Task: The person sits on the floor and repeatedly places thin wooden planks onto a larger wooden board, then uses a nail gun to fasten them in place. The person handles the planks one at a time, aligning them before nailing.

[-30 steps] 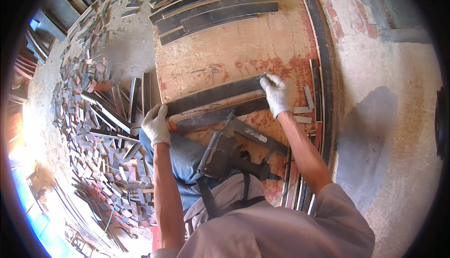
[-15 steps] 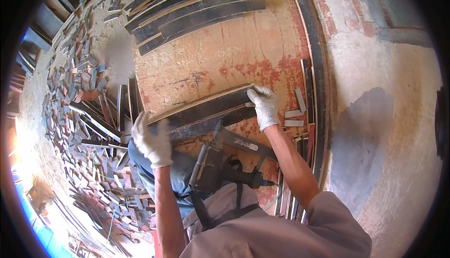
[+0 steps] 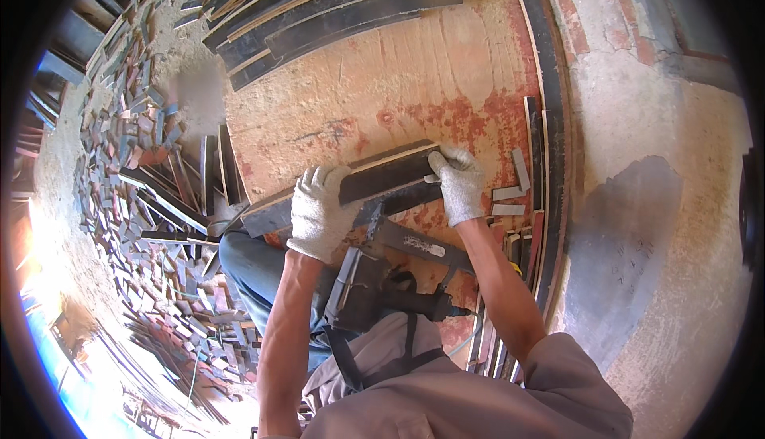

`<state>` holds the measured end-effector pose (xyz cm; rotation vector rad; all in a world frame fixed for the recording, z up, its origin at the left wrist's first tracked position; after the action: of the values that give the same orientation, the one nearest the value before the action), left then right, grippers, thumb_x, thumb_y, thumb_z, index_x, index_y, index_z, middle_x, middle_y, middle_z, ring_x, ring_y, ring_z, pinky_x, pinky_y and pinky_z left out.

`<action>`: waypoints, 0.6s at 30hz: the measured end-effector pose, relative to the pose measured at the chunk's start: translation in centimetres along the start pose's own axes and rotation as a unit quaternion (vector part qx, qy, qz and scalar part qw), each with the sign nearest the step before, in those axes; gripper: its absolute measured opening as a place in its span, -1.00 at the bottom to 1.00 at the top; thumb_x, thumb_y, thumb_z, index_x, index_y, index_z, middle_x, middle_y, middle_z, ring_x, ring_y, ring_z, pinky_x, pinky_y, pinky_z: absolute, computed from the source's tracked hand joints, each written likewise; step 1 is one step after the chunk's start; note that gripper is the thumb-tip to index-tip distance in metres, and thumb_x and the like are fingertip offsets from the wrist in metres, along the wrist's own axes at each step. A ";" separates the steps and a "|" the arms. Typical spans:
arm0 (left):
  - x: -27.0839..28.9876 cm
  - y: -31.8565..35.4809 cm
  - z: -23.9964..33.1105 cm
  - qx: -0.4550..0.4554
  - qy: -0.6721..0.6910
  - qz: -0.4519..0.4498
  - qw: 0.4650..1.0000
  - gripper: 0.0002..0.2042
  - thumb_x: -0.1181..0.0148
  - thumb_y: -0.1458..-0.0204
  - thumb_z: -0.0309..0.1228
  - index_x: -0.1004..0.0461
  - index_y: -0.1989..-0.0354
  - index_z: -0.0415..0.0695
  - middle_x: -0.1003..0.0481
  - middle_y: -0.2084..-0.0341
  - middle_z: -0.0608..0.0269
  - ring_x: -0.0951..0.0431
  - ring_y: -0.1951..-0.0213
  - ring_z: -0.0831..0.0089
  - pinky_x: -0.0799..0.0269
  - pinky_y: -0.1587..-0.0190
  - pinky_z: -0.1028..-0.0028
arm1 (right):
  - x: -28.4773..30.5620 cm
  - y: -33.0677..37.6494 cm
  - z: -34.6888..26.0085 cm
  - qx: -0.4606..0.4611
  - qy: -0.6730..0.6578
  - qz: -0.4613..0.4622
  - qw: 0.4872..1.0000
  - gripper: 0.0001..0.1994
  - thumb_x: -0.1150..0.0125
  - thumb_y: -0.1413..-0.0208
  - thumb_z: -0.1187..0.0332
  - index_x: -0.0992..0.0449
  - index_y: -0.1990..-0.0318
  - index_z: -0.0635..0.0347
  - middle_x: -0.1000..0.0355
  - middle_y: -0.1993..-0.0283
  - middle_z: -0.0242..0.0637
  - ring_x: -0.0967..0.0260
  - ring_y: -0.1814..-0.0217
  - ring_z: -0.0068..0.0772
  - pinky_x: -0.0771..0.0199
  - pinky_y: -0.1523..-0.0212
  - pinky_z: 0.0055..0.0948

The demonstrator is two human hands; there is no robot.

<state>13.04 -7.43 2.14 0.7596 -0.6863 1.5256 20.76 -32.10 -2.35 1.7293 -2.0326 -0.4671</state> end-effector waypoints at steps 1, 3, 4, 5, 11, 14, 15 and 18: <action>0.1 -0.1 0.1 -0.003 0.006 -0.001 1.000 -0.45 -0.54 0.28 -0.31 -0.52 0.02 -0.10 -0.52 0.11 0.10 -0.50 0.04 0.01 -0.42 -0.04 0.09 | 0.0 0.0 -0.1 0.000 0.002 0.000 1.000 -0.79 -0.35 -0.17 0.52 -0.59 0.06 0.40 -0.60 0.24 -0.24 -0.53 0.38 -0.59 -0.65 0.45 -0.59; 0.2 -0.3 0.2 -0.009 0.020 -0.002 1.000 -0.45 -0.54 0.28 -0.31 -0.52 0.03 -0.11 -0.52 0.13 0.09 -0.50 0.05 0.01 -0.41 -0.04 0.09 | 0.0 -0.1 -0.1 0.004 0.006 -0.001 1.000 -0.79 -0.34 -0.17 0.52 -0.58 0.06 0.40 -0.59 0.25 -0.25 -0.53 0.39 -0.60 -0.64 0.46 -0.59; 0.2 -0.3 0.2 -0.011 0.017 -0.001 1.000 -0.45 -0.54 0.28 -0.30 -0.51 0.03 -0.11 -0.52 0.13 0.09 -0.50 0.05 0.01 -0.41 -0.04 0.09 | 0.0 -0.1 -0.1 0.008 0.008 -0.002 1.000 -0.79 -0.34 -0.17 0.52 -0.58 0.07 0.40 -0.59 0.25 -0.26 -0.52 0.39 -0.61 -0.64 0.46 -0.59; 0.1 -0.3 0.1 -0.012 0.015 0.000 1.000 -0.44 -0.54 0.28 -0.30 -0.51 0.02 -0.12 -0.51 0.13 0.09 -0.50 0.05 0.01 -0.41 -0.03 0.09 | 0.0 -0.2 -0.1 0.011 0.010 -0.003 1.000 -0.79 -0.34 -0.16 0.52 -0.58 0.07 0.40 -0.59 0.26 -0.27 -0.52 0.39 -0.61 -0.64 0.46 -0.59; 0.1 -0.5 -0.1 -0.014 0.014 0.006 1.000 -0.45 -0.55 0.27 -0.27 -0.51 0.03 -0.12 -0.52 0.12 0.09 -0.51 0.05 0.00 -0.40 -0.03 0.10 | -0.1 -0.2 -0.3 0.007 0.040 -0.008 0.999 -0.78 -0.34 -0.16 0.52 -0.57 0.06 0.39 -0.57 0.27 -0.25 -0.52 0.38 -0.61 -0.64 0.47 -0.59; 0.8 -1.4 0.9 -0.013 0.040 0.028 0.999 -0.55 -0.54 0.21 -0.23 -0.58 0.12 -0.11 -0.57 0.21 0.11 -0.54 0.13 0.05 -0.42 0.00 0.13 | 0.0 -0.5 -0.3 0.015 0.046 0.011 0.999 -0.77 -0.34 -0.15 0.52 -0.57 0.06 0.40 -0.58 0.25 -0.23 -0.52 0.38 -0.61 -0.64 0.47 -0.59; 1.2 -1.8 1.3 -0.008 0.049 0.040 0.998 -0.59 -0.53 0.19 -0.22 -0.61 0.16 -0.11 -0.59 0.26 0.12 -0.56 0.17 0.07 -0.43 0.02 0.14 | -0.1 -0.5 -0.3 0.016 0.042 0.009 0.999 -0.77 -0.34 -0.15 0.52 -0.57 0.06 0.41 -0.58 0.25 -0.22 -0.52 0.38 -0.61 -0.64 0.48 -0.60; 0.0 -2.3 0.5 0.087 0.057 0.058 0.993 -0.76 -0.49 0.13 -0.23 -0.67 0.35 -0.08 -0.62 0.44 0.18 -0.58 0.32 0.16 -0.46 0.13 0.20 | -0.2 -0.4 -0.5 0.013 0.042 0.009 0.999 -0.76 -0.33 -0.15 0.52 -0.56 0.04 0.42 -0.59 0.24 -0.20 -0.53 0.38 -0.58 -0.65 0.46 -0.57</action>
<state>15.35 -7.61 2.47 0.7659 -0.5236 1.7386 21.36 -31.96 -2.13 1.7156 -2.0013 -0.3584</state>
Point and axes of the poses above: each hand's wrist, its own y-axis away from the middle knuckle, its own x-axis out of the back of the hand, z = x × y, the point moved 6 cm from there along -y, towards the middle knuckle
